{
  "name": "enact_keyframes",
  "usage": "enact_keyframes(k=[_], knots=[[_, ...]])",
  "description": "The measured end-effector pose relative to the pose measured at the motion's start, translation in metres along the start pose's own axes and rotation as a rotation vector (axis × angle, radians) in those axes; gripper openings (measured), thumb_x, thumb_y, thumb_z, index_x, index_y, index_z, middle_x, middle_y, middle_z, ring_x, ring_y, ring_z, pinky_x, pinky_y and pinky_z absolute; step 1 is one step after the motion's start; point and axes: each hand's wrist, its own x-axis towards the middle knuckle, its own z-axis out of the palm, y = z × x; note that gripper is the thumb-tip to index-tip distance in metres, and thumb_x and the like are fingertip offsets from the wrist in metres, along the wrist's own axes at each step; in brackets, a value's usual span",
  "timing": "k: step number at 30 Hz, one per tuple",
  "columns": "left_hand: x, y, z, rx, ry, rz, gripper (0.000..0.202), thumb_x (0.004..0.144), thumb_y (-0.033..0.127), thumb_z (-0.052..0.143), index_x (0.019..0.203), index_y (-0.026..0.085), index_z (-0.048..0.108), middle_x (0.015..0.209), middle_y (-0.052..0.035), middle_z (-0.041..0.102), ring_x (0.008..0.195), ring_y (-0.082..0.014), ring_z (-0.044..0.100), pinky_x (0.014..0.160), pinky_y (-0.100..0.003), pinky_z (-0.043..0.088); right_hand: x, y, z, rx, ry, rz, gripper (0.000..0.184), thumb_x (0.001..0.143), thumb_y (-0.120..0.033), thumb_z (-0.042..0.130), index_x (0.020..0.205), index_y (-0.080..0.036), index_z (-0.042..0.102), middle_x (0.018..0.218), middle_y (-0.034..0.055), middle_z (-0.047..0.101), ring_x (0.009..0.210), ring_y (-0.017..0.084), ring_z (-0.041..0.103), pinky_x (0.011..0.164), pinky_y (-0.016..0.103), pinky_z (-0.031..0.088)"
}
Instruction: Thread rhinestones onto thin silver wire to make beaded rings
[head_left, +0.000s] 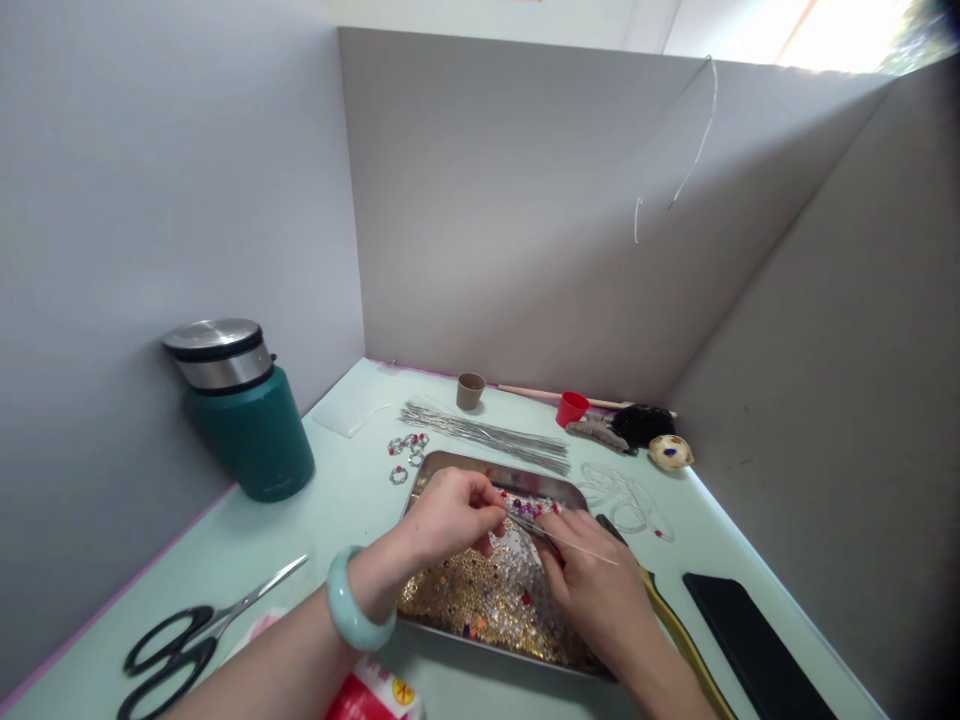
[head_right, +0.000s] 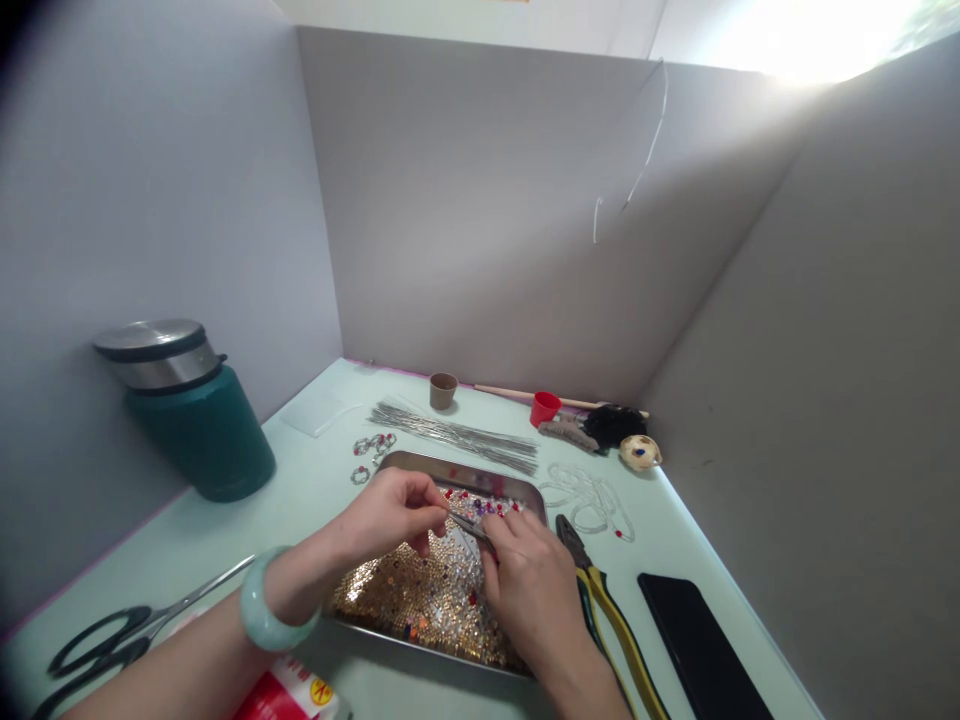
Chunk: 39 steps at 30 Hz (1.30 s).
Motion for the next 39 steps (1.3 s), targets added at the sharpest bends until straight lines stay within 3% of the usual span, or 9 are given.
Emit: enact_keyframes(k=[15, 31, 39], knots=[[-0.0003, -0.0005, -0.0005, 0.074, -0.001, -0.001, 0.007, 0.068, 0.016, 0.052, 0.071, 0.013, 0.058, 0.06, -0.0018, 0.063, 0.046, -0.0119, 0.061, 0.043, -0.021, 0.045, -0.0014, -0.0055, 0.0013, -0.059, 0.093, 0.012, 0.011, 0.084, -0.027, 0.055, 0.075, -0.022, 0.06, 0.072, 0.0027, 0.061, 0.073, 0.02, 0.052, 0.064, 0.029, 0.032], [0.0001, -0.0009, -0.0007, 0.117, -0.001, 0.014, 0.008, 0.068, 0.016, 0.051, 0.07, 0.014, 0.058, 0.06, -0.002, 0.063, 0.049, -0.0139, 0.063, 0.043, -0.021, 0.045, -0.0029, -0.0061, 0.0029, -0.045, 0.045, 0.054, 0.008, 0.082, -0.025, 0.056, 0.076, -0.022, 0.06, 0.074, 0.002, 0.063, 0.075, 0.021, 0.054, 0.063, 0.029, 0.034], [0.001, 0.0006, 0.0013, -0.03, -0.004, -0.026, 0.002, 0.068, 0.015, 0.054, 0.069, 0.014, 0.056, 0.059, -0.0013, 0.062, 0.044, -0.0117, 0.059, 0.045, -0.024, 0.048, 0.0004, -0.0077, 0.0015, -0.014, 0.066, 0.04, 0.009, 0.083, -0.023, 0.053, 0.078, -0.022, 0.061, 0.074, 0.0031, 0.062, 0.073, 0.02, 0.053, 0.064, 0.029, 0.034]])
